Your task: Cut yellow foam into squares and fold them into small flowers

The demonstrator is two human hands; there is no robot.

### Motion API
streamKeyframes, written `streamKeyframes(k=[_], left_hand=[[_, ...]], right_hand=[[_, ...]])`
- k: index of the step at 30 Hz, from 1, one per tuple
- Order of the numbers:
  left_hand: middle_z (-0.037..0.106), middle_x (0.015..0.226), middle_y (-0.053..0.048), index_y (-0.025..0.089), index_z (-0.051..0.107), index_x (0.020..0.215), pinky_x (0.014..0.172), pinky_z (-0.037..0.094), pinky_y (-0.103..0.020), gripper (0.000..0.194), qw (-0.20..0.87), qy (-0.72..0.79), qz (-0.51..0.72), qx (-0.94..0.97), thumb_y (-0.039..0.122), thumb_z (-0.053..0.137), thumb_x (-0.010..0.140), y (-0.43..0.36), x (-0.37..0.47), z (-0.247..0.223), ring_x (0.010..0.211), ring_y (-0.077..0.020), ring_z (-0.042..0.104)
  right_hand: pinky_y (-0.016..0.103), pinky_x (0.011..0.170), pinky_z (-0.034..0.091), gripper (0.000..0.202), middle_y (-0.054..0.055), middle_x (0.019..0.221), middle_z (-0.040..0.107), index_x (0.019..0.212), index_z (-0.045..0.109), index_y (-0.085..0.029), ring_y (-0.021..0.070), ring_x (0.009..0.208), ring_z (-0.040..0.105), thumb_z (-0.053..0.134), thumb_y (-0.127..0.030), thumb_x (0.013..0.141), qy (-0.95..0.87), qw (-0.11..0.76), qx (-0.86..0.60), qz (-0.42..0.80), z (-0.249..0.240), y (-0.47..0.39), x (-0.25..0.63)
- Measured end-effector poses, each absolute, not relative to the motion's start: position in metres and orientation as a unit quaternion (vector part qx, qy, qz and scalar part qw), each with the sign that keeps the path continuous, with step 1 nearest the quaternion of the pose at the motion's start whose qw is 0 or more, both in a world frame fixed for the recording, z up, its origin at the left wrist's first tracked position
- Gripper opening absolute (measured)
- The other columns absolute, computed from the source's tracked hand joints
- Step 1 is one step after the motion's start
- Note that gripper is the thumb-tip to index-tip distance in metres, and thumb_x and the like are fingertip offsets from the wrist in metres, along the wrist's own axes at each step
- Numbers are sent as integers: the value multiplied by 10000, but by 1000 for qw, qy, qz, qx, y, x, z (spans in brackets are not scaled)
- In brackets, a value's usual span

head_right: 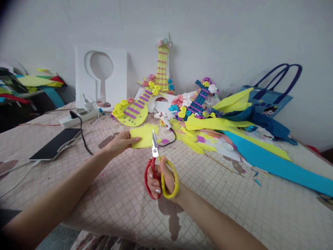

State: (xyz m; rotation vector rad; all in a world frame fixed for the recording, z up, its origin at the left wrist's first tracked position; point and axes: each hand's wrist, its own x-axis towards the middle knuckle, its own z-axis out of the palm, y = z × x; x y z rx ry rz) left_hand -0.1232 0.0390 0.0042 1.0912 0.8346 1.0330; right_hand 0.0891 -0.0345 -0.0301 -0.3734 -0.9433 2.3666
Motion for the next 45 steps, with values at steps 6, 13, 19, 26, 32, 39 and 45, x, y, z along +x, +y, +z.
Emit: streamKeyframes(k=[6,13,19,26,32,39,45], left_hand=[[712,955,-113,109,662,1027,760,519,-279,407,646,372,450,491,248,762,657,40,-125,4,894,-207,656],[706,978,-115,114,652,1035,725,513,-261,425,642,390,428,503,267,765,655,39,-123,0,880,-198,657],[708,964,-109,123,654,1038,697,506,-244,430,646,390,423,502,271,767,650,38,-122,0,849,-183,661],[717,901,-93,118,659,1015,709,513,-249,442,648,393,431,490,274,787,622,38,-122,2,843,-183,661],[719,890,-101,103,663,1018,723,521,-264,440,647,396,431,490,259,785,626,39,-122,4,824,-185,664],[719,900,-98,117,669,1009,756,522,-265,420,655,396,426,483,263,782,632,42,-126,-1,897,-199,655],[714,841,-96,110,686,898,724,530,-279,380,672,417,381,479,356,782,624,37,-120,-4,827,-189,656]], right_hand=[[190,323,381,655,-78,441,357,690,506,-171,58,316,302,315,-796,735,-359,278,-148,879,-30,-36,89],[220,376,420,712,-53,484,394,725,549,-155,77,363,376,283,-816,727,-357,275,-158,878,-27,-36,91],[200,353,390,675,-69,462,359,701,523,-164,64,344,324,318,-807,729,-356,279,-169,876,-21,-37,90],[183,329,366,643,-78,452,342,684,497,-173,55,331,280,328,-790,744,-349,286,-152,879,-22,-37,90],[179,309,349,644,-87,429,331,662,481,-180,48,304,258,348,-808,715,-353,285,-142,880,-27,-35,90],[190,299,339,620,-91,416,330,648,485,-188,57,297,295,437,-806,671,-390,358,-212,822,-25,-25,95],[191,359,375,477,-22,643,591,831,582,-178,46,377,405,598,-640,713,-425,486,-398,652,-26,-6,109]])
